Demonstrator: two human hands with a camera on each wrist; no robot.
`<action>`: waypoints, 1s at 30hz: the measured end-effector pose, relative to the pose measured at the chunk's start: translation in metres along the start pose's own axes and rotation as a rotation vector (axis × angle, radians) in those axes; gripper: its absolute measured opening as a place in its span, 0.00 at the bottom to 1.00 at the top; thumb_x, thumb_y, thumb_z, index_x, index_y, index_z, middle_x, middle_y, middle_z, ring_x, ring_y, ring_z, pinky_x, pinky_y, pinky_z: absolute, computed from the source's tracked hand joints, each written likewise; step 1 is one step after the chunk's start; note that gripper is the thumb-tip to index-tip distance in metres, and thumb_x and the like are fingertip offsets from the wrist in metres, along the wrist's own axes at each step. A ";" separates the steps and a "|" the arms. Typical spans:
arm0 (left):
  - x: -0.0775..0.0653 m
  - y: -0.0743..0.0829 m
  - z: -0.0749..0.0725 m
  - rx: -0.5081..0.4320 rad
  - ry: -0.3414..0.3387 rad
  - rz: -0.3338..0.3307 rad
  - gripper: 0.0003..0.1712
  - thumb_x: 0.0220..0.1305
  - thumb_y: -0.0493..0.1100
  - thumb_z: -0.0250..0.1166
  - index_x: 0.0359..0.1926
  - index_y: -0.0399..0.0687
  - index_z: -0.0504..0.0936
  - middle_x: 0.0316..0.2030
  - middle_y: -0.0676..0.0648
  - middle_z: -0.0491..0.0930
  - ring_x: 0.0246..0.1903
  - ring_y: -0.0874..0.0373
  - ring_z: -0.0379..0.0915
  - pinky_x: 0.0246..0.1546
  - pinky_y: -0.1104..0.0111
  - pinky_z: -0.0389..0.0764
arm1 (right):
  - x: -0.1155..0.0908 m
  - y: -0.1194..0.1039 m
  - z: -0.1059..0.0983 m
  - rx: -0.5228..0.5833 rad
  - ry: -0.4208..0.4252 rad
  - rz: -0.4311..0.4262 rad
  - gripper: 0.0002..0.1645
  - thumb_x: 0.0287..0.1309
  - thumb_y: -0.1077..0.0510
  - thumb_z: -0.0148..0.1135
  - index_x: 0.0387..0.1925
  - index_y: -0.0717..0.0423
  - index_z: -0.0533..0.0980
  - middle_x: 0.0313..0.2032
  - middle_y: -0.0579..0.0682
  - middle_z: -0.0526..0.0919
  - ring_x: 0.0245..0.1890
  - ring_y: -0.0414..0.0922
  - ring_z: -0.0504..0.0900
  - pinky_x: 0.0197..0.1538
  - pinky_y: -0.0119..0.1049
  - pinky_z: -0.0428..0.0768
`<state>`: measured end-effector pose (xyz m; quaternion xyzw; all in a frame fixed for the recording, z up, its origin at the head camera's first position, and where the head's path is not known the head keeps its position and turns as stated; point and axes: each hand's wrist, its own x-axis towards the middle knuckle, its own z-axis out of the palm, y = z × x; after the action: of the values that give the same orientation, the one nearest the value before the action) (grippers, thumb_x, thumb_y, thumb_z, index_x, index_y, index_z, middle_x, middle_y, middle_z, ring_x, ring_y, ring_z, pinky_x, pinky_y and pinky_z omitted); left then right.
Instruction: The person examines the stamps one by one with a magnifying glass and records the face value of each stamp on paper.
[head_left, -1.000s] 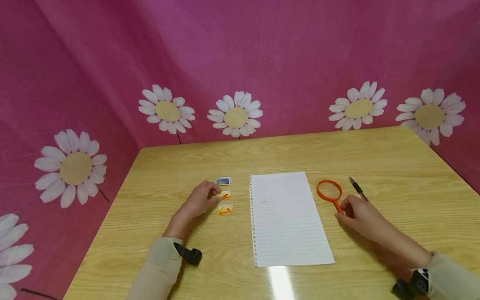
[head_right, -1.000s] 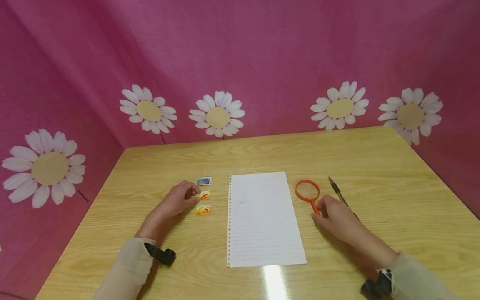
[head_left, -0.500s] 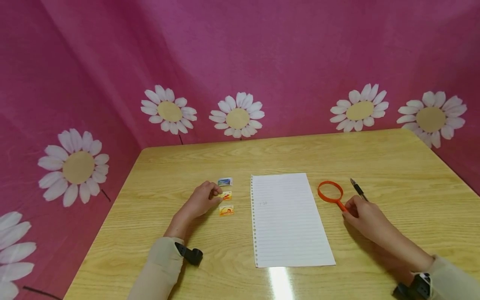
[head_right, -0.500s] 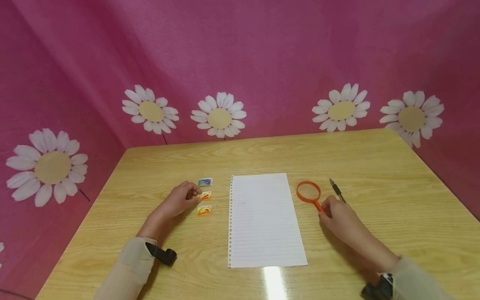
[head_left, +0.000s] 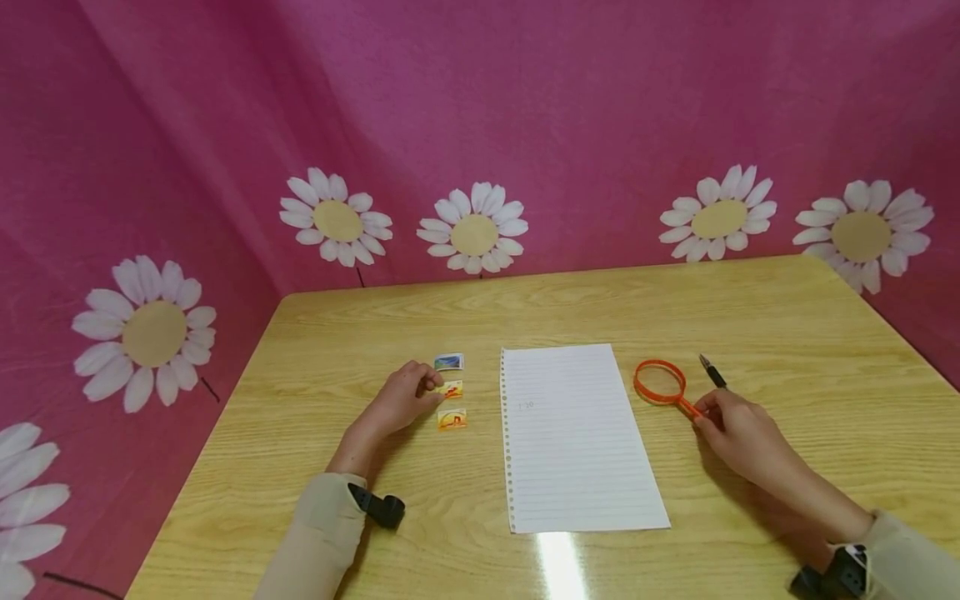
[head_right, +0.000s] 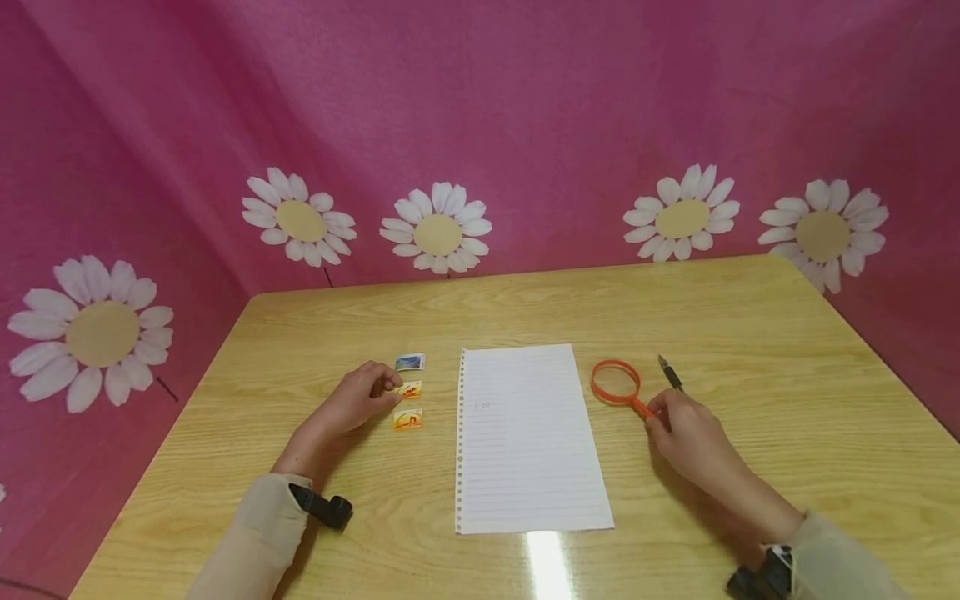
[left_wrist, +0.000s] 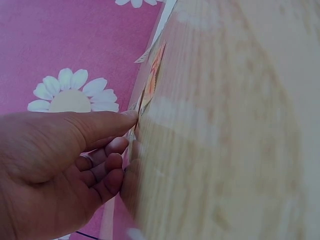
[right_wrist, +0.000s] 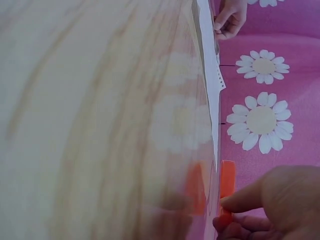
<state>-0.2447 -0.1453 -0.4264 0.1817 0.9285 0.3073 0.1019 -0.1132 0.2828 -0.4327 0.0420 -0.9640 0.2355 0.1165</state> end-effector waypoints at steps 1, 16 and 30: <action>0.000 0.000 0.000 -0.001 0.001 -0.001 0.08 0.65 0.37 0.64 0.44 0.40 0.78 0.38 0.45 0.72 0.37 0.56 0.65 0.41 0.66 0.67 | 0.000 0.000 0.000 -0.003 0.021 -0.012 0.07 0.55 0.69 0.65 0.35 0.68 0.76 0.23 0.50 0.77 0.22 0.36 0.67 0.25 0.31 0.66; -0.001 0.000 0.001 -0.013 0.004 -0.004 0.09 0.65 0.37 0.64 0.44 0.40 0.78 0.37 0.45 0.71 0.37 0.56 0.64 0.41 0.66 0.67 | 0.001 -0.001 0.001 -0.014 0.252 -0.151 0.15 0.47 0.72 0.70 0.38 0.65 0.75 0.25 0.48 0.73 0.25 0.33 0.64 0.26 0.28 0.64; 0.000 -0.002 0.002 -0.019 0.010 0.006 0.08 0.65 0.37 0.64 0.44 0.40 0.77 0.38 0.45 0.71 0.37 0.56 0.64 0.40 0.67 0.66 | 0.003 -0.007 0.000 -0.055 0.326 -0.351 0.21 0.40 0.75 0.70 0.39 0.64 0.74 0.28 0.48 0.75 0.29 0.39 0.69 0.33 0.23 0.66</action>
<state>-0.2449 -0.1457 -0.4294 0.1821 0.9254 0.3176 0.0980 -0.1148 0.2764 -0.4286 0.1669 -0.9165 0.1887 0.3107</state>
